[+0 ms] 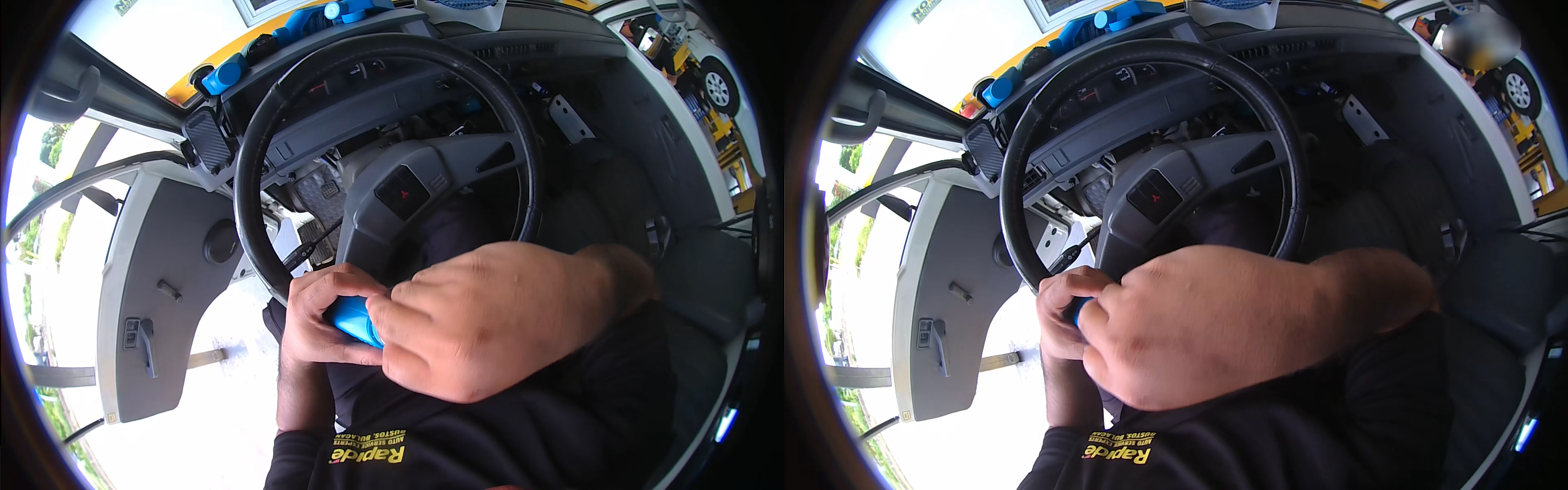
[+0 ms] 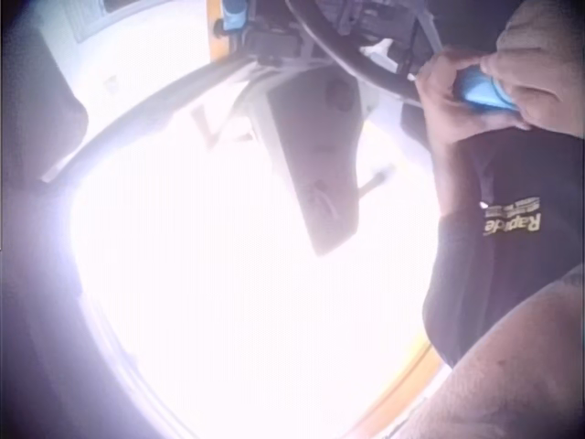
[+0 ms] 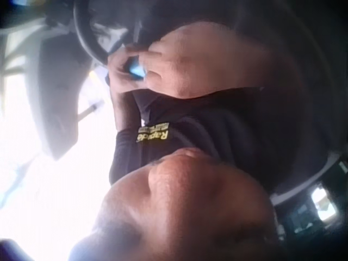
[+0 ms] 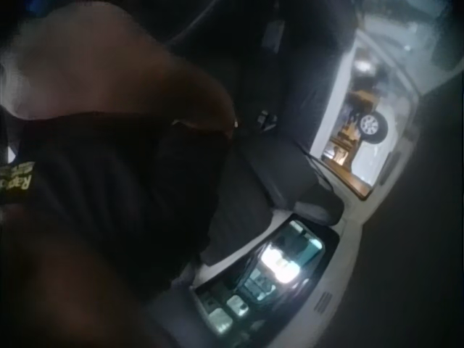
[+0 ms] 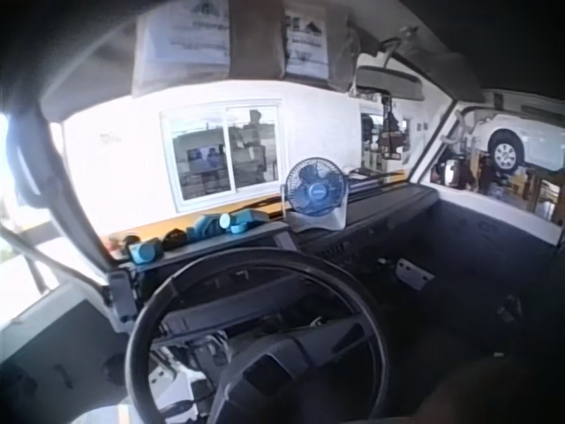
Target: The person sits in the driver's seat of a vehicle, picks up a blue bottle, opens it, and pours its contents into a compartment near the steering column. The person then closes the bottle and places it back on the dashboard.
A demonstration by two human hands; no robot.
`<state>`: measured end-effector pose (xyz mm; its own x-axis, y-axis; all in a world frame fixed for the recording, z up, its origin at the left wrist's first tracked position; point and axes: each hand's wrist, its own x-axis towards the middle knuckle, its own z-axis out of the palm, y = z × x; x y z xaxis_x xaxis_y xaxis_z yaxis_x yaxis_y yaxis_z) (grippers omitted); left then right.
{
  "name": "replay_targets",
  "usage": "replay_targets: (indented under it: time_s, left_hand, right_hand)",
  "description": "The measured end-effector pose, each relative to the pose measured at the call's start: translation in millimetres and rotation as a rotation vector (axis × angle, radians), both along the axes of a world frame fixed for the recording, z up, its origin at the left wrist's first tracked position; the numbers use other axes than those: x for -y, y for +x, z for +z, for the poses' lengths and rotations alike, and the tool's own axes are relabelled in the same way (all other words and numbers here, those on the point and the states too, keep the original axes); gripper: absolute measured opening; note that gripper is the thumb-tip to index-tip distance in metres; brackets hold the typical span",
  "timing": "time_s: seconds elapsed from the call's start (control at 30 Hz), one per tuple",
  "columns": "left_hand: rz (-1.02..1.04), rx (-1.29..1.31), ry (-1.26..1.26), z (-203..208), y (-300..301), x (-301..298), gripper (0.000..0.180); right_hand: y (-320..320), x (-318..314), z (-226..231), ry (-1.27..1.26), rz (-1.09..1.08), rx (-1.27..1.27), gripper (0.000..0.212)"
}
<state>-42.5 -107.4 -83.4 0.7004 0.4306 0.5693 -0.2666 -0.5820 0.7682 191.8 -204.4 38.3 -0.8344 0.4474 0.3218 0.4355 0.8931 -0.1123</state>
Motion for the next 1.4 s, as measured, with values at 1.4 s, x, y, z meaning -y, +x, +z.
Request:
replay_targets:
  time_s: [1.4]
  left_hand:
    - [0.194,0.177,-0.333,-4,0,20,0.091]
  right_hand:
    - [15,-12,-50,-0.061,-0.115,-0.64,0.021]
